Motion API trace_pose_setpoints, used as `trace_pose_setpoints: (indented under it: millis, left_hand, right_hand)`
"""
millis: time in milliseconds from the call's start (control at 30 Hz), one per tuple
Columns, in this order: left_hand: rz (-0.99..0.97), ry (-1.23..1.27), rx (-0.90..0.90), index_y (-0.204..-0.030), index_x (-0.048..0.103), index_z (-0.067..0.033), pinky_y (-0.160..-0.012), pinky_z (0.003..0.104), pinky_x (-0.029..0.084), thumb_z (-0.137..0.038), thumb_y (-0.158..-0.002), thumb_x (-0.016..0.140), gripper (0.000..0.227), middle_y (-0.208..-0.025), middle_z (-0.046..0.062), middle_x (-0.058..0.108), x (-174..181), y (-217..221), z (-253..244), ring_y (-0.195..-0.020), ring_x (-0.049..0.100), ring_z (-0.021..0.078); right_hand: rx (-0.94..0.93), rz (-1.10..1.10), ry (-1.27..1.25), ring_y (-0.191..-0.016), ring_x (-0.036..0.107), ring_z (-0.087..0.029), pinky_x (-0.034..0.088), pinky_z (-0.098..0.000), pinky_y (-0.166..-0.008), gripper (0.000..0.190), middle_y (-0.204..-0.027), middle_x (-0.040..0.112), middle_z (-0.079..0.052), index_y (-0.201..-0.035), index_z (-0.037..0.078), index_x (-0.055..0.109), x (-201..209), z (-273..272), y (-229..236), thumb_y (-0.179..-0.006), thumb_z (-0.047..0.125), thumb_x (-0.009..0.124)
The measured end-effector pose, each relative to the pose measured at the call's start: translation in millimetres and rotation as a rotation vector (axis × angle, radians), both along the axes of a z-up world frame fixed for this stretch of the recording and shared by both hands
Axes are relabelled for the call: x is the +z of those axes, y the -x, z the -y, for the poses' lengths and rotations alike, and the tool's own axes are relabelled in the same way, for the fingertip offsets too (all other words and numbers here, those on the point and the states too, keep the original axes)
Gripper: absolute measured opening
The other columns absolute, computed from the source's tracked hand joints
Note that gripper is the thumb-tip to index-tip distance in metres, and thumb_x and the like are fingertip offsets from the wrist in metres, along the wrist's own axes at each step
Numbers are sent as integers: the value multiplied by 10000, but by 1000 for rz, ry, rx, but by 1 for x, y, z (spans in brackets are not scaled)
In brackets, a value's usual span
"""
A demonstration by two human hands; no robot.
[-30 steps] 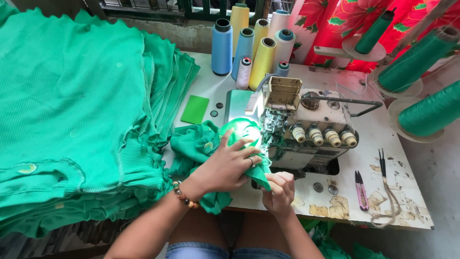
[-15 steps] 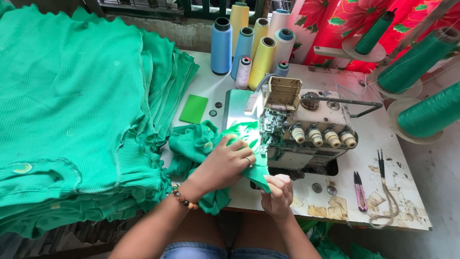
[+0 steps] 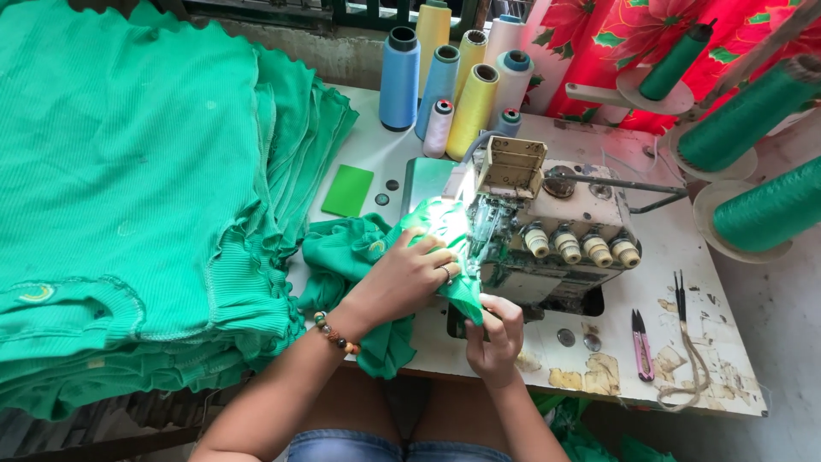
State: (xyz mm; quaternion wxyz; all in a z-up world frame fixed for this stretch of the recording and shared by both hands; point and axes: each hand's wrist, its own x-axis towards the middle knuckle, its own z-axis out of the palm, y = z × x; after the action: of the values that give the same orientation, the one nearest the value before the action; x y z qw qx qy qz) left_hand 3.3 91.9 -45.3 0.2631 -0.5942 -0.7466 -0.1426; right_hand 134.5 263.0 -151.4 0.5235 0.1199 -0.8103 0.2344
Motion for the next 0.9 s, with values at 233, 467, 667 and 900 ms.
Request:
trace_pose_setpoints:
  millis: [233, 467, 667, 900]
  left_hand:
    - [-80, 25, -36, -1031, 633, -206, -947, 505, 452, -117, -910, 685, 159, -1106, 15, 591, -2, 7, 1, -1078, 572, 266]
    - [-73, 27, -36, -985, 643, -206, -966, 518, 455, -89, -913, 656, 137, -1055, 3, 610, -3, 18, -4, -1042, 582, 270]
    - [18, -50, 10, -871, 720, -144, -990, 551, 452, -218, -776, 755, 125, -1023, 39, 688, -8, 23, -12, -1039, 638, 276]
    - [155, 60, 104, -909, 734, -102, -1151, 623, 368, -420, -797, 762, 338, -991, 68, 705, 5, 24, 5, -1113, 647, 312]
  right_hand:
    - [-37, 32, 58, -1033, 584, -266, 516, -370, -867, 103, -1170, 486, -114, -1065, 92, 648, -25, -10, 0, -1013, 180, 631]
    - [-46, 64, 42, -1030, 581, -278, 524, -392, -883, 104, -1143, 466, -132, -1073, 61, 658, -18, -8, 4, -1003, 138, 653]
    - [-104, 57, 125, -927, 613, -223, 547, -393, -831, 197, -1156, 528, -61, -1125, 87, 730, -20, -7, 16, -950, 177, 735]
    - [-71, 134, 158, -929, 603, -238, 527, -396, -846, 262, -1195, 507, -57, -1205, 131, 712, -10, -4, 18, -971, 249, 709]
